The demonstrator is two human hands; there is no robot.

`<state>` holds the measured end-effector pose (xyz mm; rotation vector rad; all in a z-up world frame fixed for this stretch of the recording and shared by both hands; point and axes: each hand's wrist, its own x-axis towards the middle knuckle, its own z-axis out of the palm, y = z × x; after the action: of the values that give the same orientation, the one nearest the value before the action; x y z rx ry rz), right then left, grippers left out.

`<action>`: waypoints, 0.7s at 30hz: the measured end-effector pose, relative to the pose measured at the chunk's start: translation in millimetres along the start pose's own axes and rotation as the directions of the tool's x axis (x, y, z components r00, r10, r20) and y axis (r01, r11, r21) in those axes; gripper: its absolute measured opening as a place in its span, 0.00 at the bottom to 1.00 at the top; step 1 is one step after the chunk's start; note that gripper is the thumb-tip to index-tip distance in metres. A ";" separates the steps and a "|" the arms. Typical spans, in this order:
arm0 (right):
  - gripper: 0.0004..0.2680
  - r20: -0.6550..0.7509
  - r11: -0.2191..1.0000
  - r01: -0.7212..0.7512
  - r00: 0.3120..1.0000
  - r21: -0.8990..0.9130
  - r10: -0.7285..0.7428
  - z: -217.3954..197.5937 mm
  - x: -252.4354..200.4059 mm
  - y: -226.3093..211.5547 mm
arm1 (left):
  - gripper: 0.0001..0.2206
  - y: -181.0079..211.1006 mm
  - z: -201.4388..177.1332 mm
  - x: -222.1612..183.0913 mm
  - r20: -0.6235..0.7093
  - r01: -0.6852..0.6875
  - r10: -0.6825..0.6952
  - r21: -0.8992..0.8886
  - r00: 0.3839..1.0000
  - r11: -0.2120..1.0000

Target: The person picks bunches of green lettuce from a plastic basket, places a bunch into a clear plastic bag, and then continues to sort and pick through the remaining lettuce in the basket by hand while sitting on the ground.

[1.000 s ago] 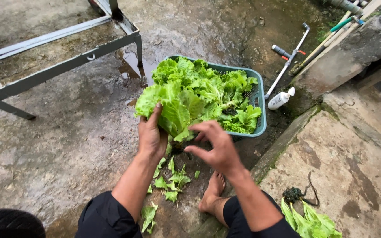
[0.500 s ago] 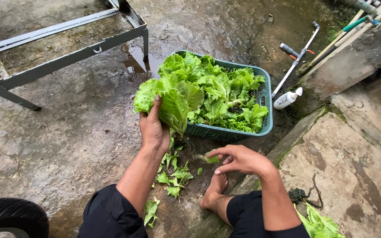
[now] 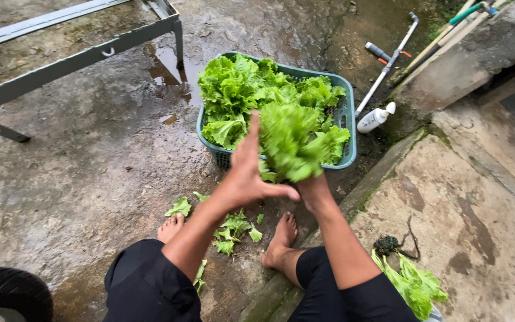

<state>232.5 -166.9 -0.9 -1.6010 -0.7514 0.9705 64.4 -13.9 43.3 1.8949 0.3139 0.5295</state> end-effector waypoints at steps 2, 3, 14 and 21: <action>0.23 -0.060 0.946 0.061 0.997 0.318 -0.044 -15.7 -0.3 4.7 | 0.88 -7.5 -13.7 6.8 -0.039 0.023 -0.027 -0.103 0.999 0.994; 0.23 -0.062 0.947 0.062 0.997 0.315 -0.045 -20.7 2.2 7.1 | 0.88 -4.1 -17.4 5.6 -0.039 0.019 -0.024 -0.105 0.999 0.994; 0.18 -0.045 0.757 0.163 0.984 0.632 -0.175 -32.2 24.8 39.5 | 0.14 -25.6 -1.0 -4.3 0.177 0.209 -0.207 0.006 0.962 0.978; 0.12 -0.012 0.729 0.141 0.984 0.670 -0.179 -8.3 11.5 24.7 | 0.05 -27.4 6.4 -8.9 0.084 0.174 -0.182 0.096 0.980 0.980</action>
<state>245.0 -166.6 -26.5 -0.8602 -0.4771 1.0076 60.7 -12.9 14.1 1.9470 0.4472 0.3109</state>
